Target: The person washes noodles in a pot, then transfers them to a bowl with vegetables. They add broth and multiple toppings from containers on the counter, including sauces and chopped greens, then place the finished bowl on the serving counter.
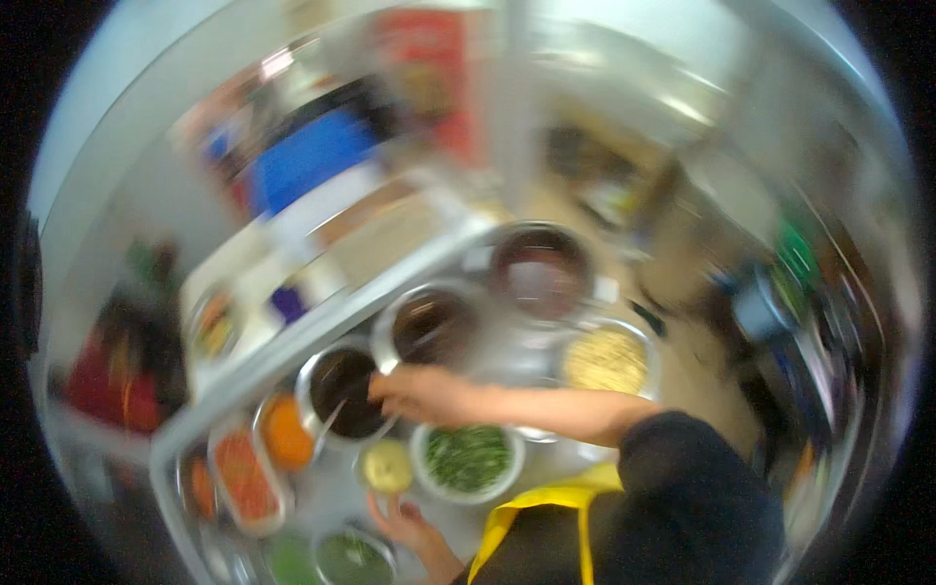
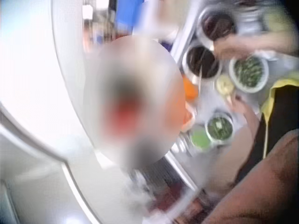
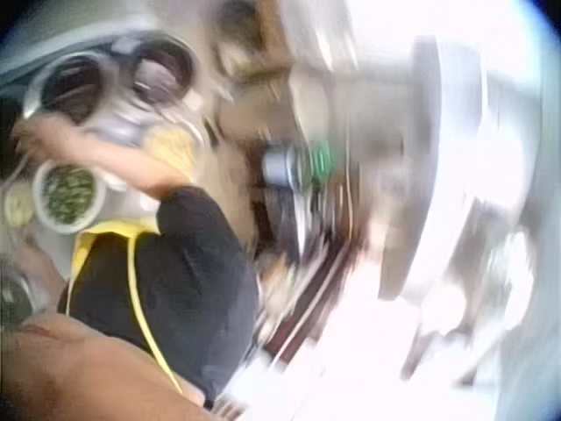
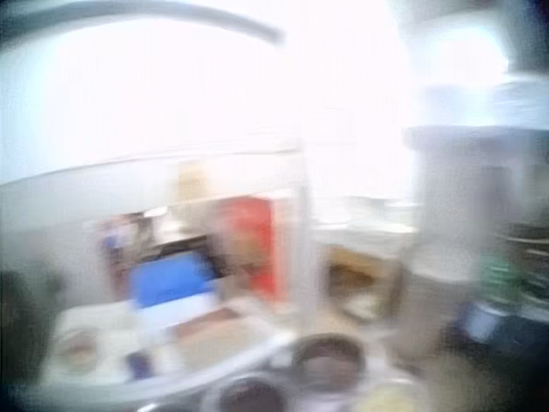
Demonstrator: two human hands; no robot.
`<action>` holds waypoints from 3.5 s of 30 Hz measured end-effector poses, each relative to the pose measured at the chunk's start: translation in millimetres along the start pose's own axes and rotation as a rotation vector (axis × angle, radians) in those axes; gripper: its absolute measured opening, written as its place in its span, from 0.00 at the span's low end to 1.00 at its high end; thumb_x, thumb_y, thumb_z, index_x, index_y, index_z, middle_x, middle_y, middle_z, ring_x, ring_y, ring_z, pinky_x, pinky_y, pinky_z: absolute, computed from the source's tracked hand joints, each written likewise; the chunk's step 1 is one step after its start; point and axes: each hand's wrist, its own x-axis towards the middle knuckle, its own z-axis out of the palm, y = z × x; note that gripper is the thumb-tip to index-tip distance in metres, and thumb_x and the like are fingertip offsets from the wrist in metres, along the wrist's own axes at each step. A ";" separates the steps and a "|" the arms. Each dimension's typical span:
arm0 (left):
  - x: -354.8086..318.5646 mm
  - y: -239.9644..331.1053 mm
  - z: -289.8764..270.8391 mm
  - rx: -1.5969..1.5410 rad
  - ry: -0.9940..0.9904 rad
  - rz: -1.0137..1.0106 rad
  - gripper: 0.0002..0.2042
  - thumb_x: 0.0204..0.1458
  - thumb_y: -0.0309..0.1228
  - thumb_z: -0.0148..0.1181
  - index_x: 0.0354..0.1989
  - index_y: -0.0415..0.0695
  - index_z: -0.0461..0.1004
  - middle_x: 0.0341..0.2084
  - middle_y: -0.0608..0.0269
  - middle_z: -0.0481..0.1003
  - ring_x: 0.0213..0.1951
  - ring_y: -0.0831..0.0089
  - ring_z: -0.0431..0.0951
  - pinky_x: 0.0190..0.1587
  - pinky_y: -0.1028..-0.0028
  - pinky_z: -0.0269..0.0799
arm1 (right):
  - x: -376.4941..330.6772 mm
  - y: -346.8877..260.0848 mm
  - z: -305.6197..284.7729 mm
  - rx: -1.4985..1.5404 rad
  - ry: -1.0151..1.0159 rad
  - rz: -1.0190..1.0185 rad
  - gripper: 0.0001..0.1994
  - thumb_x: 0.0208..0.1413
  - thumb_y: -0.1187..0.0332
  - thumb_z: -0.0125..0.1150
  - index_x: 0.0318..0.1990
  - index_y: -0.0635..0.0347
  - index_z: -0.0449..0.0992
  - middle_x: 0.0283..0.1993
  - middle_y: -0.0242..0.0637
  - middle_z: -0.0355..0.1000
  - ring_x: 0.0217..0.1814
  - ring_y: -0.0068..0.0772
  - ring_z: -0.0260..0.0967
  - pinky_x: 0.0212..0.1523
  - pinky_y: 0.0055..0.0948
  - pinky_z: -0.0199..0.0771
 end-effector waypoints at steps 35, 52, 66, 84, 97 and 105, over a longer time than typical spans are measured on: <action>-326.7 -641.2 531.0 0.807 -0.485 0.230 0.33 0.54 0.23 0.60 0.71 0.38 0.61 0.55 0.46 0.74 0.54 0.60 0.77 0.60 0.61 0.72 | -1081.1 -44.5 -174.9 0.556 1.159 1.925 0.14 0.67 0.60 0.60 0.29 0.56 0.79 0.22 0.33 0.72 0.21 0.30 0.69 0.20 0.32 0.65; 35.9 -652.0 433.1 1.513 0.610 -0.128 0.29 0.49 0.37 0.63 0.58 0.34 0.72 0.51 0.43 0.78 0.55 0.47 0.79 0.59 0.54 0.73 | -1045.7 62.8 -430.5 0.857 1.189 2.532 0.15 0.70 0.54 0.56 0.46 0.57 0.80 0.33 0.39 0.77 0.29 0.40 0.74 0.33 0.41 0.78; -143.4 -689.7 607.9 1.236 -0.454 0.092 0.29 0.53 0.39 0.75 0.58 0.32 0.76 0.53 0.51 0.79 0.52 0.62 0.78 0.58 0.65 0.71 | -789.4 242.4 -644.3 0.072 0.316 1.725 0.21 0.69 0.68 0.56 0.67 0.61 0.68 0.53 0.45 0.78 0.51 0.46 0.78 0.54 0.40 0.78; -689.4 -640.2 1171.5 1.603 -1.564 1.097 0.19 0.60 0.44 0.57 0.37 0.38 0.82 0.34 0.45 0.83 0.39 0.43 0.83 0.47 0.52 0.77 | -792.1 405.2 -906.5 -0.674 0.566 1.206 0.42 0.61 0.46 0.63 0.76 0.59 0.56 0.80 0.55 0.48 0.83 0.60 0.42 0.79 0.62 0.38; -666.2 -687.4 1474.6 0.430 -1.423 0.983 0.24 0.54 0.24 0.60 0.62 0.37 0.70 0.57 0.41 0.73 0.62 0.44 0.70 0.66 0.52 0.63 | -797.2 491.5 -984.7 -0.671 0.601 1.599 0.43 0.59 0.56 0.65 0.75 0.69 0.52 0.80 0.66 0.41 0.81 0.72 0.37 0.78 0.65 0.36; -671.4 -713.6 1796.7 0.391 -1.332 1.474 0.34 0.53 0.21 0.55 0.72 0.36 0.59 0.70 0.42 0.61 0.70 0.43 0.61 0.72 0.53 0.58 | -780.2 519.5 -985.4 -0.663 0.636 1.819 0.44 0.54 0.63 0.66 0.76 0.66 0.51 0.81 0.63 0.40 0.83 0.68 0.36 0.79 0.63 0.36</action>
